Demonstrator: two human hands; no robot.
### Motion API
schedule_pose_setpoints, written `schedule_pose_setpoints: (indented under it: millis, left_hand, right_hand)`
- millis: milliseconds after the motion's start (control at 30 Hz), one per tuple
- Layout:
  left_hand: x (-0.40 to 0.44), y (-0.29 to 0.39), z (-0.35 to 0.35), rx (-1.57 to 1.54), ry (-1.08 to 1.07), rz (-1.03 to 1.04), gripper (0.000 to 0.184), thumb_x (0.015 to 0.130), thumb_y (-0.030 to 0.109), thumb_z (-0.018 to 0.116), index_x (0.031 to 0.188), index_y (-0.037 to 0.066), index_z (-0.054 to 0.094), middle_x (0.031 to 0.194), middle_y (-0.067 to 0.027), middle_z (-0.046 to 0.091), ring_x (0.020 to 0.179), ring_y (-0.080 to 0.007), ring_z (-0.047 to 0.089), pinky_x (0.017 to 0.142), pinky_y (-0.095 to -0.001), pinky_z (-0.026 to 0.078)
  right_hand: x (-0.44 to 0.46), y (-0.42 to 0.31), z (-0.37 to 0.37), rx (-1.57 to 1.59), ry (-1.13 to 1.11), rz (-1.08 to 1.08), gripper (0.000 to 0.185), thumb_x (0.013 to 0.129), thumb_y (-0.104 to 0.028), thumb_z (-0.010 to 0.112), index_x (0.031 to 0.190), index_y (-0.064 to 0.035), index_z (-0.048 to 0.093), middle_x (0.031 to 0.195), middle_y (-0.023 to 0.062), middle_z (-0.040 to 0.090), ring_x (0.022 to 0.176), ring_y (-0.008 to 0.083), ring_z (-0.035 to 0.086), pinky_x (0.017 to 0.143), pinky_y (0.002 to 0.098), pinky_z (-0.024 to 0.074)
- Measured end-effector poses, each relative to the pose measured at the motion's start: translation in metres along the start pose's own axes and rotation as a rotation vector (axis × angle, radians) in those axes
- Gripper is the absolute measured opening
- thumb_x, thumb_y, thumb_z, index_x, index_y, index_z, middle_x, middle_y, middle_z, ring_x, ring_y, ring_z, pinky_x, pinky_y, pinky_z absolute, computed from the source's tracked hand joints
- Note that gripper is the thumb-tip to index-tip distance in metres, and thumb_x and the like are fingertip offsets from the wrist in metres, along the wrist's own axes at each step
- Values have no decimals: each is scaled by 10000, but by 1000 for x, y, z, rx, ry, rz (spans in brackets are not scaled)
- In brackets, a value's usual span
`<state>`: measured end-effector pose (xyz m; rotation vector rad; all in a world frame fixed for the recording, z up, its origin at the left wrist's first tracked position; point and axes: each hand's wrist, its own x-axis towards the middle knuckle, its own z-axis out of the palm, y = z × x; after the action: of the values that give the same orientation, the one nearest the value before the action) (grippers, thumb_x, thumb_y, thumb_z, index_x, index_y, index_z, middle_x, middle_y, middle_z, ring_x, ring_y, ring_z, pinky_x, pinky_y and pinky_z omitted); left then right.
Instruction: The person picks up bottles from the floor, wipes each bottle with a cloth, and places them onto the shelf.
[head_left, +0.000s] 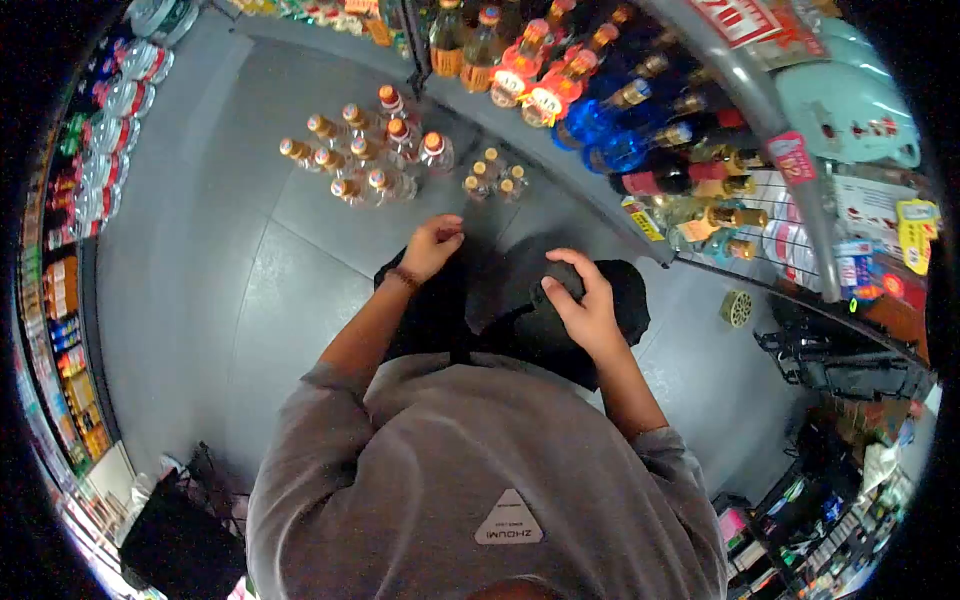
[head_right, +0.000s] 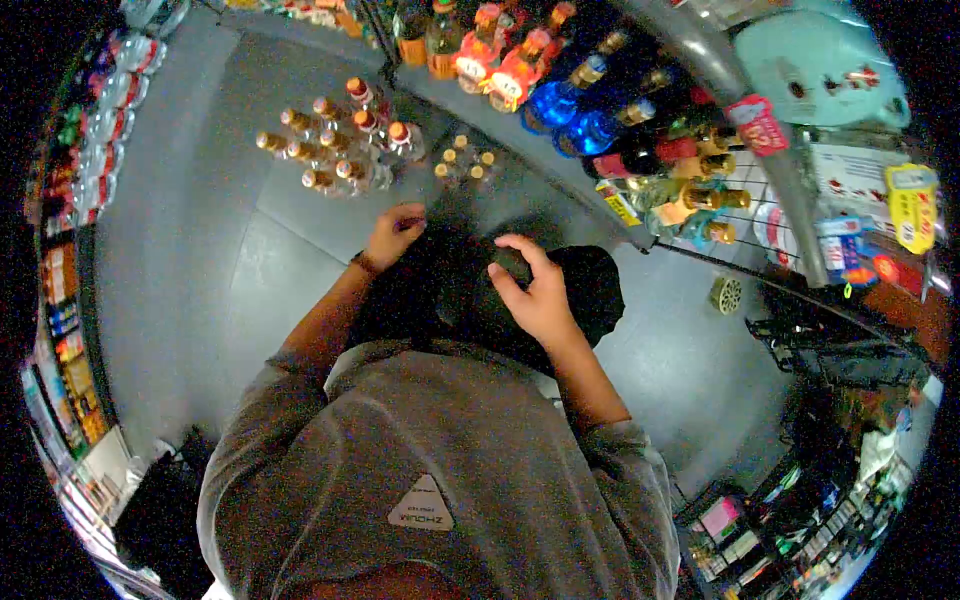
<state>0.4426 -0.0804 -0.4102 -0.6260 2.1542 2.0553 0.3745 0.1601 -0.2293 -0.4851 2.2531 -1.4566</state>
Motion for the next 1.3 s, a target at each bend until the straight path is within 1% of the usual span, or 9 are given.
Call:
schedule_pose_setpoints:
  millis: [67, 133, 233, 533, 800, 967, 1067, 1167, 1300]
  left_hand:
    - [25, -62, 20, 105, 14, 9, 353, 775, 117, 675, 1101, 21, 579, 1026, -112, 609, 918, -206, 602, 803, -317, 492]
    - [59, -131, 33, 287, 115, 48, 635, 680, 196, 761, 1225, 31, 479, 1159, -189, 544, 1077, -314, 528, 916, -398, 437]
    - [80, -109, 41, 571, 299, -11, 850, 603, 272, 811, 1295, 40, 374, 1234, -211, 481, 1153, -373, 451, 971, -437, 388]
    - [130, -97, 78, 468, 478, -233, 807, 574, 311, 826, 1209, 44, 407, 1196, -174, 509, 1111, -362, 485, 913, -430, 431]
    - [102, -94, 69, 418, 561, -78, 662, 581, 260, 816, 1094, 31, 466, 1034, -159, 593, 995, -333, 566, 843, -402, 462]
    - [35, 4, 50, 221, 520, 113, 653, 564, 236, 816, 1078, 37, 466, 1030, -136, 584, 959, -295, 586, 823, -361, 477]
    - [8, 72, 38, 88, 374, 378, 642, 540, 215, 826, 1048, 51, 469, 1007, -96, 588, 914, -235, 597, 807, -333, 483]
    - [-9, 148, 23, 279, 298, 660, 709, 534, 135, 825, 1087, 51, 389, 1043, -107, 551, 976, -207, 552, 845, -339, 462]
    - [-26, 232, 15, 399, 364, 832, 707, 524, 189, 838, 1059, 51, 397, 976, -89, 560, 896, -202, 562, 792, -334, 466]
  right_hand:
    - [-6, 15, 6, -1, -43, -19, 334, 783, -78, 667, 1096, -27, 563, 1030, 117, 625, 959, 195, 596, 867, 295, 440]
    - [-15, 29, 11, 18, -63, -38, 341, 784, -76, 665, 1105, -33, 560, 1010, 114, 623, 924, 192, 596, 842, 293, 448]
    - [-26, 32, 10, 35, -89, 16, 339, 782, -71, 666, 1102, -33, 563, 1008, 114, 618, 915, 190, 593, 832, 291, 450]
    - [-58, 62, -4, 4, 15, 180, 354, 761, -44, 664, 1104, -39, 573, 1026, 117, 609, 949, 208, 577, 863, 302, 434]
    - [-56, 60, -3, 56, 135, 238, 333, 768, -48, 653, 1091, -23, 574, 1045, 110, 603, 934, 189, 566, 853, 292, 432]
    - [-34, 35, -5, 44, 102, 128, 325, 776, -66, 665, 1086, -25, 577, 1038, 97, 606, 952, 188, 564, 862, 290, 426]
    - [-17, 17, -7, 38, 103, 25, 320, 776, -62, 664, 1080, -21, 577, 1043, 97, 607, 955, 186, 565, 865, 289, 424]
    - [-5, -2, -13, 53, 86, -45, 312, 775, -50, 655, 1075, -19, 576, 1045, 97, 608, 956, 187, 566, 870, 292, 422]
    - [4, -23, -25, 103, 77, -177, 311, 772, -56, 660, 1068, -18, 575, 1034, 92, 609, 961, 182, 563, 874, 290, 419]
